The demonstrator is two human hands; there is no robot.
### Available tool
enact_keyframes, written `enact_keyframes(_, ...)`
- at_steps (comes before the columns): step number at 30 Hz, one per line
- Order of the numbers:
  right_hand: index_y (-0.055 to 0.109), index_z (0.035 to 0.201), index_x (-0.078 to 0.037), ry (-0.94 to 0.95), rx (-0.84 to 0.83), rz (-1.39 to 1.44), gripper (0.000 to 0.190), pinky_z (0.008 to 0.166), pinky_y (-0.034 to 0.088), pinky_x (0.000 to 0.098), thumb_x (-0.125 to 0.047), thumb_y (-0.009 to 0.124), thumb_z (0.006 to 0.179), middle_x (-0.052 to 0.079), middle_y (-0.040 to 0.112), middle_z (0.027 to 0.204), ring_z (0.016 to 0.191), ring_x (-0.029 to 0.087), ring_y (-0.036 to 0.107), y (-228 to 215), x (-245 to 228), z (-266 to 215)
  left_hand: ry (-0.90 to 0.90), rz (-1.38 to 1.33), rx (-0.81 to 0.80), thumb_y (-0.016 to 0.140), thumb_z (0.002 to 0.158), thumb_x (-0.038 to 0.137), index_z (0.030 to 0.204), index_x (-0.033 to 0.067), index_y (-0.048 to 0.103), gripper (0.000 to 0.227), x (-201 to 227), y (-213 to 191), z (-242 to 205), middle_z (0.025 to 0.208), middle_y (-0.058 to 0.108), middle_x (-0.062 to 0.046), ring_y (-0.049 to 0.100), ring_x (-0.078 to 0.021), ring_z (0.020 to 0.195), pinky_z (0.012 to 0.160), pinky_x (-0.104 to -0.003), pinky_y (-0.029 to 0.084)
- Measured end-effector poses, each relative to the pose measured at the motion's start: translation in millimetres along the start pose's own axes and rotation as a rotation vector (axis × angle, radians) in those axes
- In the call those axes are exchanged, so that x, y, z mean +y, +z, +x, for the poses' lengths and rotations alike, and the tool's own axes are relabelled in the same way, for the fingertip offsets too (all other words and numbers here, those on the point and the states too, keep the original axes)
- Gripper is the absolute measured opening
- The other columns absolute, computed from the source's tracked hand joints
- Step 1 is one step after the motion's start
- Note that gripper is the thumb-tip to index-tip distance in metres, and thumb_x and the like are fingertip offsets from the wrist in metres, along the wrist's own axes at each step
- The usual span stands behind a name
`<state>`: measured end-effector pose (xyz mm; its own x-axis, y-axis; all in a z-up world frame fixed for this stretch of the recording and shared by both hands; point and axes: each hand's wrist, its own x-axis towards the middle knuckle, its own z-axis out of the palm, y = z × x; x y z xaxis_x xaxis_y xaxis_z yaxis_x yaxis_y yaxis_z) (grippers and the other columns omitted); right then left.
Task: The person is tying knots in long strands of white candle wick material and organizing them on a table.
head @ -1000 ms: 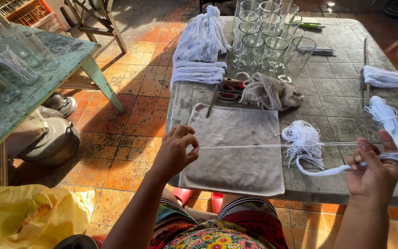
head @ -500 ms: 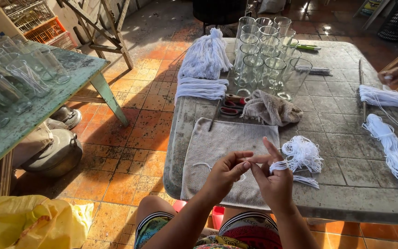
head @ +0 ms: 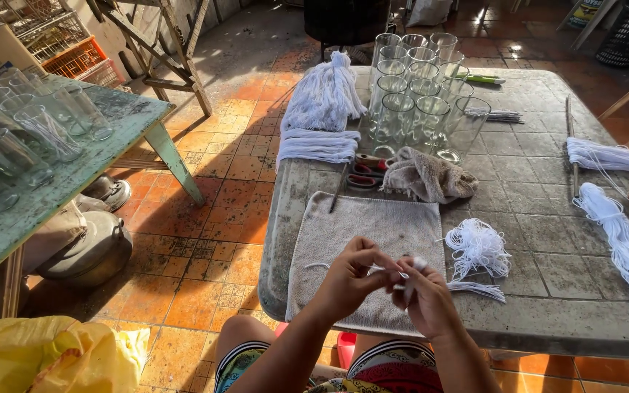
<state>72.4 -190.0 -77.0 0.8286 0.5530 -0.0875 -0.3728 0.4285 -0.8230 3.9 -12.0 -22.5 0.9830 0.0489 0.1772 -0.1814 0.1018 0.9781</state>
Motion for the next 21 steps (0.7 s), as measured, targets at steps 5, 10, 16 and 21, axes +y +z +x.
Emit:
enact_keyframes(5,0.069,0.103,-0.007,0.224,-0.168,0.241,0.022,0.053,0.046,0.0298,-0.026,0.068,0.093,0.001,0.06,0.065,0.056,0.014,0.057,-25,32,13,0.032,0.323,-0.158,0.078,0.089,0.021,0.096,0.0275,0.077,0.01,15,1,-3,0.113,0.047,-0.001,0.053,-0.0165,0.105,0.086,-0.033,0.059)
enact_keyframes(10,0.069,0.097,-0.014,0.081,0.018,0.135,0.009,0.057,0.044,0.0246,-0.013,0.076,0.091,0.004,0.068,0.087,0.076,0.013,0.06,23,-5,0,-0.06,-0.013,0.12,0.079,0.085,0.017,0.085,0.0131,0.076,0.005,1,-2,5,0.104,0.049,-0.003,0.052,-0.0193,0.104,0.09,-0.034,0.056)
enact_keyframes(16,0.069,0.102,-0.005,-0.284,0.013,-0.321,0.008,0.059,0.044,0.0236,-0.012,0.067,0.097,0.008,0.071,0.086,0.071,0.011,0.058,27,-10,-1,0.239,0.283,0.321,0.081,0.087,0.012,0.094,0.0134,0.081,0.008,9,3,1,0.096,0.047,0.001,0.048,-0.0104,0.078,0.064,-0.023,0.044)
enact_keyframes(21,0.063,0.097,-0.002,-0.717,-0.039,-0.818,0.006,0.059,0.048,0.0283,-0.007,0.062,0.1,0.011,0.062,0.085,0.078,0.018,0.06,42,-22,-1,0.505,0.544,0.374,0.078,0.087,0.004,0.097,0.0093,0.08,0.011,18,6,-4,0.095,0.051,-0.005,0.055,-0.0154,0.073,0.061,-0.028,0.051)
